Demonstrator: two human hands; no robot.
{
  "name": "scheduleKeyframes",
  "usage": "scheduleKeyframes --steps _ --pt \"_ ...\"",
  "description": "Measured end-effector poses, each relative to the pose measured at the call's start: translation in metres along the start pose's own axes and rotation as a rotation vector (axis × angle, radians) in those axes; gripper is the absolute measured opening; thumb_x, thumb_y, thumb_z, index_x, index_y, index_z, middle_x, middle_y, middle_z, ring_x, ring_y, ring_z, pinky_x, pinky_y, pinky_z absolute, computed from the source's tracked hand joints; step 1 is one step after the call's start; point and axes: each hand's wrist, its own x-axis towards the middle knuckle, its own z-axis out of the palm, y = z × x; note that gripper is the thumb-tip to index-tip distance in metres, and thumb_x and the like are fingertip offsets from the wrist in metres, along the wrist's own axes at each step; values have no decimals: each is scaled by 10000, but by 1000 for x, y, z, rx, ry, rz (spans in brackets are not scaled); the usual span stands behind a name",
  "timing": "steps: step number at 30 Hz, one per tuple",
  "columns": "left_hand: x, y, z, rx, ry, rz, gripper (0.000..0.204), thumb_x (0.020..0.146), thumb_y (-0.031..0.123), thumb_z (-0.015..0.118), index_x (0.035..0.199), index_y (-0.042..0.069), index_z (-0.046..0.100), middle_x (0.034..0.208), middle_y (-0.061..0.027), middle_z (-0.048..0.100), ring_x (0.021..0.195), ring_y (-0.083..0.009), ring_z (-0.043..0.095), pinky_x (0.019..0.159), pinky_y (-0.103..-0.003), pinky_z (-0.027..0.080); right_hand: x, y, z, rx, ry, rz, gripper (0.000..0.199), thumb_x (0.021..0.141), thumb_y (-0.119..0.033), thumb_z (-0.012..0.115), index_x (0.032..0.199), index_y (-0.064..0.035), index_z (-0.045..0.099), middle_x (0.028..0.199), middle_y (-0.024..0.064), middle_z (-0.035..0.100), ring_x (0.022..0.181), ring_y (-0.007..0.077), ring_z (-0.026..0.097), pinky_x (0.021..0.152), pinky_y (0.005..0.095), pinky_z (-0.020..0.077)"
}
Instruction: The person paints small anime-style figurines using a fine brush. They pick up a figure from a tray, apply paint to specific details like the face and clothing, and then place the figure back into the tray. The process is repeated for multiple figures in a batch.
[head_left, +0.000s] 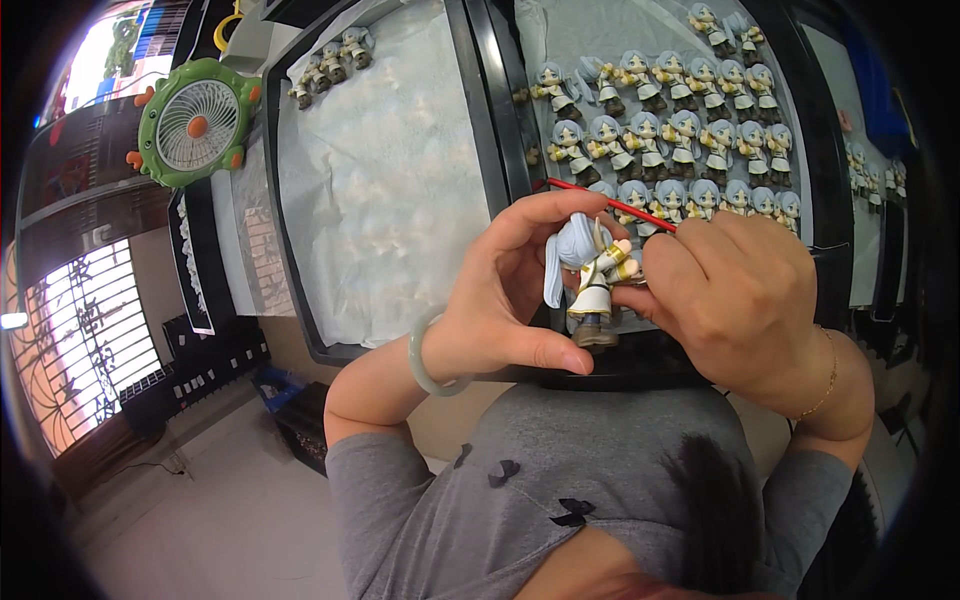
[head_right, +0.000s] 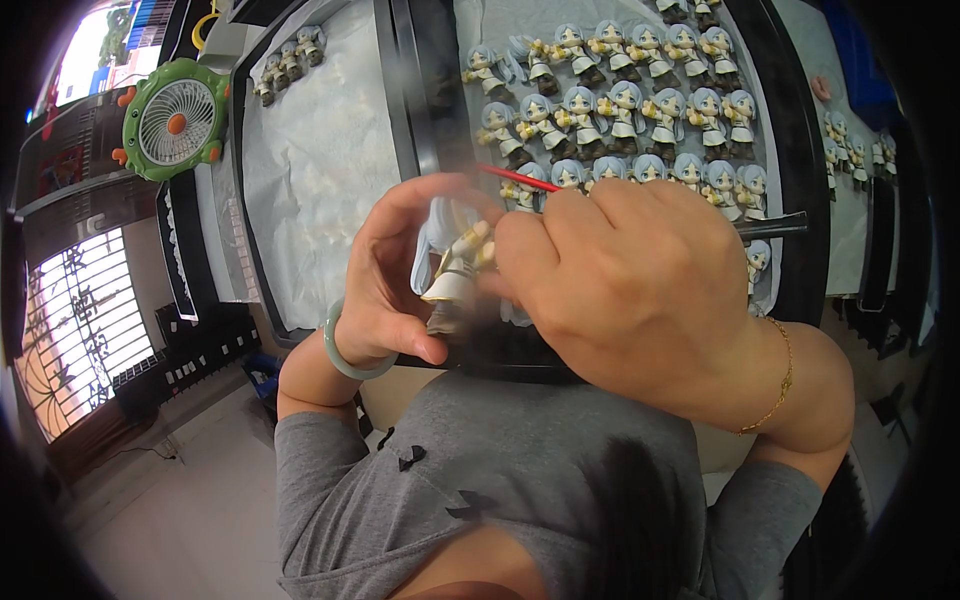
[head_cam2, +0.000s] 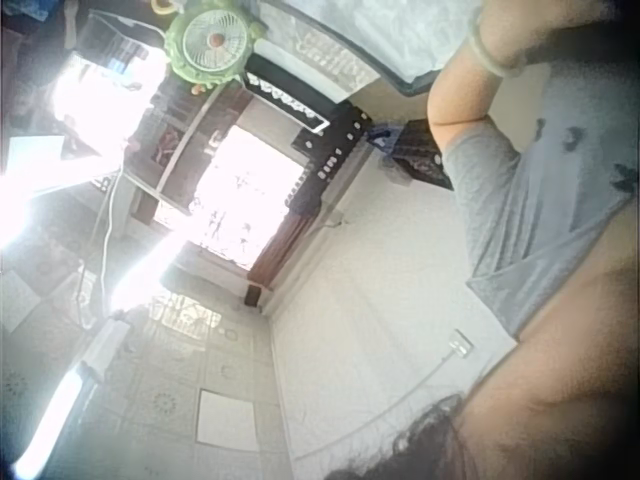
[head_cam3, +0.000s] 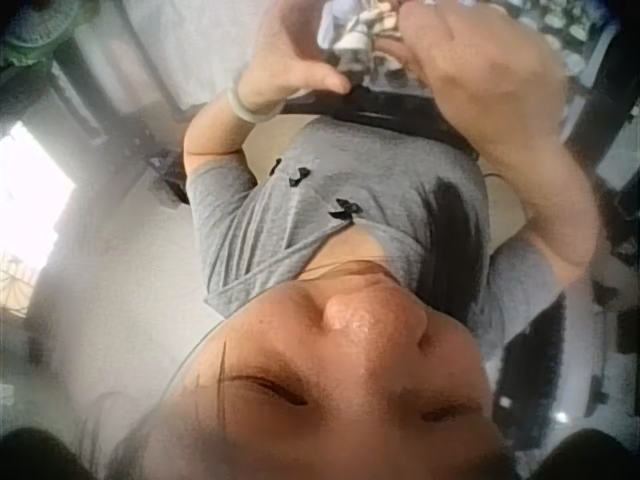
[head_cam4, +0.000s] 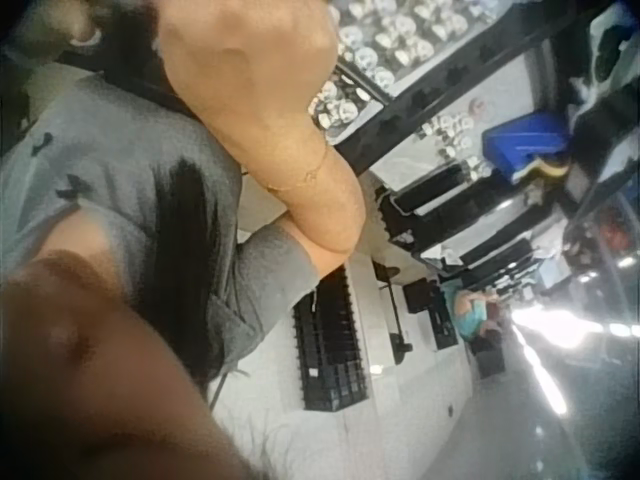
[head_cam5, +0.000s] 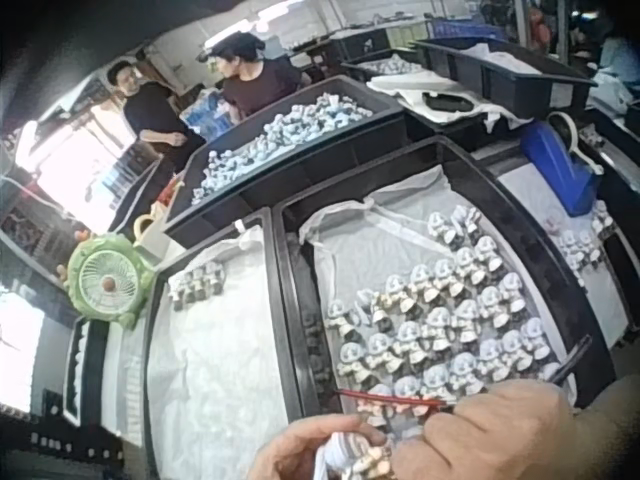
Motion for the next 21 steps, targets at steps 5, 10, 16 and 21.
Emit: scheduleKeyframes --steps 5,10,16,21 --pt "0 -3 -3 61 -13 71 895 543 131 839 1271 35 328 1177 -109 452 1105 -194 449 934 -326 365 -1 2 1 7 -6 -17 276 638 -272 659 658 -72 472 575 40 408 486 200 435 428 324 330" --pt "-3 -3 -1 57 0 74 897 540 125 840 1268 35 326 1177 -115 451 1093 -194 458 929 -327 368 0 0 1 -25 30 12 277 646 -275 654 646 -71 467 574 43 397 488 199 432 429 323 333" --pt "1 -1 -6 264 -67 191 891 537 115 841 1263 35 330 1178 -128 452 1092 -197 460 925 -329 370 -2 0 0 -28 4 4 271 655 -274 649 656 -68 473 576 44 395 490 199 432 427 323 332" --pt "-2 -4 -3 203 -31 192 884 533 105 842 1253 33 333 1191 -143 446 1089 -202 466 925 -335 373 -2 -1 2 -26 42 21 259 656 -266 647 657 -66 483 573 42 394 484 199 427 424 323 328"
